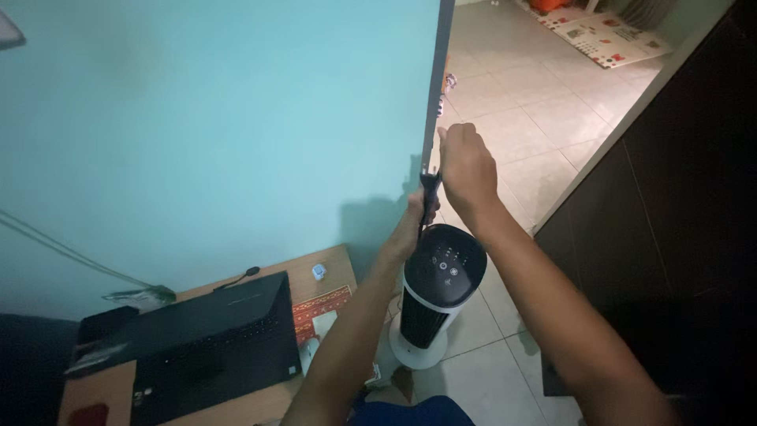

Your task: The person unplugs a tower fan, carries it outside, and uses a screwdriver to remove a screw from the fan's grille. They then attempt to detach the front grille by hand.

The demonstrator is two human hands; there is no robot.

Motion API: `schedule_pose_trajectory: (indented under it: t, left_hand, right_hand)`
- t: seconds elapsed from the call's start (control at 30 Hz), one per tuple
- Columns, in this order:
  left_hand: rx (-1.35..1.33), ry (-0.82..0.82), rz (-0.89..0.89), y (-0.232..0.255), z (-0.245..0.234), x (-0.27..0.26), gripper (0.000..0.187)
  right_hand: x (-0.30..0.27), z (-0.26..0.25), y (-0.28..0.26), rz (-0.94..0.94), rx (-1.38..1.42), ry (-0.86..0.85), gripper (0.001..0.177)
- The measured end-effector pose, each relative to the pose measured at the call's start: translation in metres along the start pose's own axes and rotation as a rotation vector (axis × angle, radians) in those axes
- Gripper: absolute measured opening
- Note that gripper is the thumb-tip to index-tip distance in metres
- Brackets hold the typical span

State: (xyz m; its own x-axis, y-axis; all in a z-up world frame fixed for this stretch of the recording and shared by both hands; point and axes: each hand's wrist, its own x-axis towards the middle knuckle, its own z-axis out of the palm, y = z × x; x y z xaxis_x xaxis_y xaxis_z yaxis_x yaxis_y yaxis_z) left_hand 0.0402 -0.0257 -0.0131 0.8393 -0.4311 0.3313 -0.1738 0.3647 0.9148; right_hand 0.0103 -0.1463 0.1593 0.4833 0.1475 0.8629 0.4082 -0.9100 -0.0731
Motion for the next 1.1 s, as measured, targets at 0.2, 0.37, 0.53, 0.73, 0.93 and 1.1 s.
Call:
schedule_pose_trajectory:
  t: [0.2,0.37,0.53,0.73,0.93,1.1]
  left_hand:
    - [0.210,-0.022,-0.131,0.018,-0.002,0.011,0.064]
    - [0.522,0.093,-0.203,0.020,-0.011,0.023,0.047]
    - [0.618,0.155,-0.337,0.036,-0.042,0.021,0.051]
    - [0.660,0.031,-0.387,0.050,-0.043,0.032,0.045]
    - [0.688,0.051,-0.540,0.045,-0.023,0.037,0.046]
    - [0.733,-0.073,-0.585,0.028,-0.009,0.032,0.044]
  right_hand:
    - [0.000,0.038,0.019,0.138,-0.053,-0.165,0.022]
    - [0.013,0.050,0.039,0.344,-0.014,-0.458,0.025]
    - [-0.020,0.039,0.059,0.524,0.401,-0.492,0.070]
    - [-0.135,0.043,0.071,1.065,0.235,-0.798,0.066]
    - [-0.227,0.049,0.065,1.308,0.344,-0.577,0.080]
    - [-0.239,0.058,0.063,1.359,0.160,-0.640,0.083]
